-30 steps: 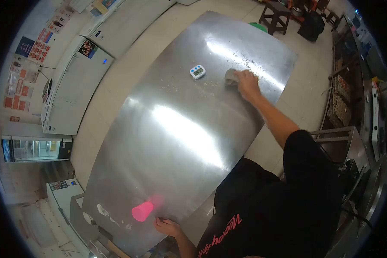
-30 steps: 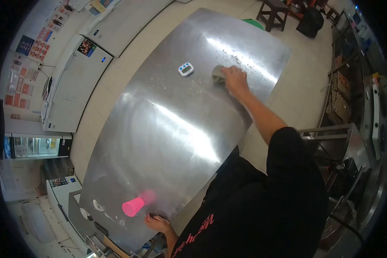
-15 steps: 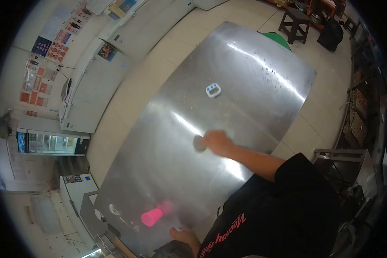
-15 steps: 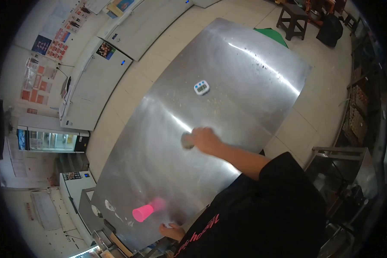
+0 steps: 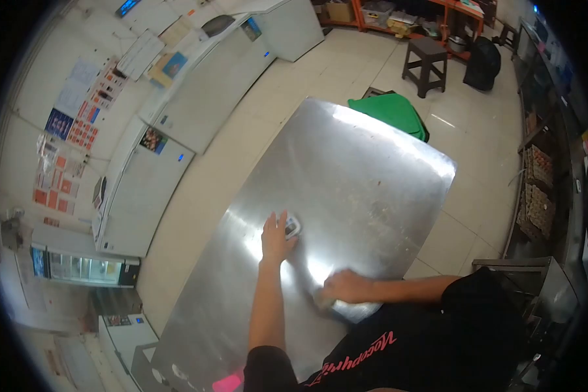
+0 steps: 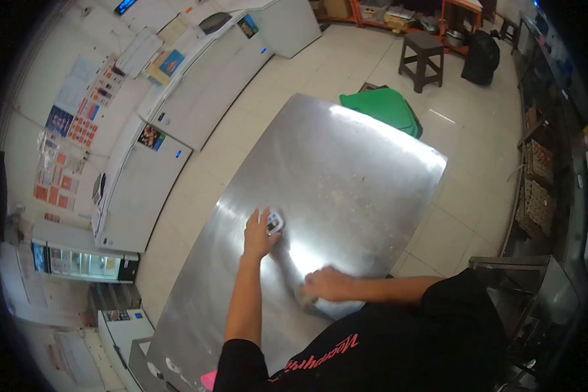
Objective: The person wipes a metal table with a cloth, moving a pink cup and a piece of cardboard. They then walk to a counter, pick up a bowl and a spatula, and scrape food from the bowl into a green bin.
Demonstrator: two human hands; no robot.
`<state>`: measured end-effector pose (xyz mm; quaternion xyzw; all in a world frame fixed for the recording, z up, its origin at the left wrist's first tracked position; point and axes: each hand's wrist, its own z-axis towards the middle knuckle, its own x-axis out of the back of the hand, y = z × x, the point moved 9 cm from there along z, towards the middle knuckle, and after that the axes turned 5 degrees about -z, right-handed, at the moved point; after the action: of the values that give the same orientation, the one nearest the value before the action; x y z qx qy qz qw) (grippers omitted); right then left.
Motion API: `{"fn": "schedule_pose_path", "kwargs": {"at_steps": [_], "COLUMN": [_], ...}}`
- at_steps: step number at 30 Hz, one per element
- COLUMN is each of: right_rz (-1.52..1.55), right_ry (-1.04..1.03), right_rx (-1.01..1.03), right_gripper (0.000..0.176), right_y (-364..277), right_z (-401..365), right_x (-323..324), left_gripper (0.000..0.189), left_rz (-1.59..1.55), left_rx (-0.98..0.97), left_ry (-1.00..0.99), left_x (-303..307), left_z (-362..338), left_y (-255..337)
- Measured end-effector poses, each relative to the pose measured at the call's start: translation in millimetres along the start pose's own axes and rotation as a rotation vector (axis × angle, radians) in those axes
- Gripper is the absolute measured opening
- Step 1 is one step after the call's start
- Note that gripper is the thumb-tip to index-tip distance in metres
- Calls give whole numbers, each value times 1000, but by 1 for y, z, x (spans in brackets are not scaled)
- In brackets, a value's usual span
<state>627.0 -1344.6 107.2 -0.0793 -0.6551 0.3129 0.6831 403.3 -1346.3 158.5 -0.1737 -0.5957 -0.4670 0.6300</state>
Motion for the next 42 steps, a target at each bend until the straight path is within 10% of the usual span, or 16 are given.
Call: {"fn": "schedule_pose_path", "kwargs": {"at_steps": [2, 7, 14, 17, 19, 22, 26, 29, 30, 35, 39, 40, 42], "right_rz": [24, -70, 28, -241, -20, 136, 95, 209, -295, -451, -290, 265, 366], "right_ry": [6, -29, 465, 683, 199, 74, -89, 109, 152, 421, 616, 486, 221], "right_rx": [155, 202, -676, -526, -383, 183, 332, -226, -214, -667, -610, -464, -435], "right_gripper": [24, 19, 17, 17, 21, 21, 22, 16, 17, 41, 34, 27, 26], "right_y": [-17, -4, 184, 127, 55, -115, -152, -20, 24, 176, 104, 3, -10], "right_z": [-13, 19, 49, 69, 106, 107, 143, 193, 204, 161, 175, 196, 210], "right_x": [-8, 2, 104, 96, 11, -87, -128, -104, -88, 51, 57, 64, -99], "left_gripper": [74, 65, 68, 69, 69, 70, 71, 72, 72, 73, 75, 75, 75], "left_rz": [3, 43, 78, 224, 278, 322, 283, 321, 281, 248, 183, 170, 161], "left_rx": [38, 77, 577, 836, 984, 1135, 1144, 1180, 1205, 1179, 1206, 1218, 1225], "left_ry": [-390, -232, 380, 470, 486, 476, 506, 524, 522, 542, 517, 495, 475], "left_x": [-37, -12, 73, 85, 88, 88, 75, 68, 69, 64, 68, 67, 66], "left_z": [12, -4, -218, -342, -401, -457, -477, -471, -471, -475, -474, -474, -476], "left_y": [-16, -16, -67, -74, -70, -74, -80, -66, -67, -76, -73, -72, -72]}}
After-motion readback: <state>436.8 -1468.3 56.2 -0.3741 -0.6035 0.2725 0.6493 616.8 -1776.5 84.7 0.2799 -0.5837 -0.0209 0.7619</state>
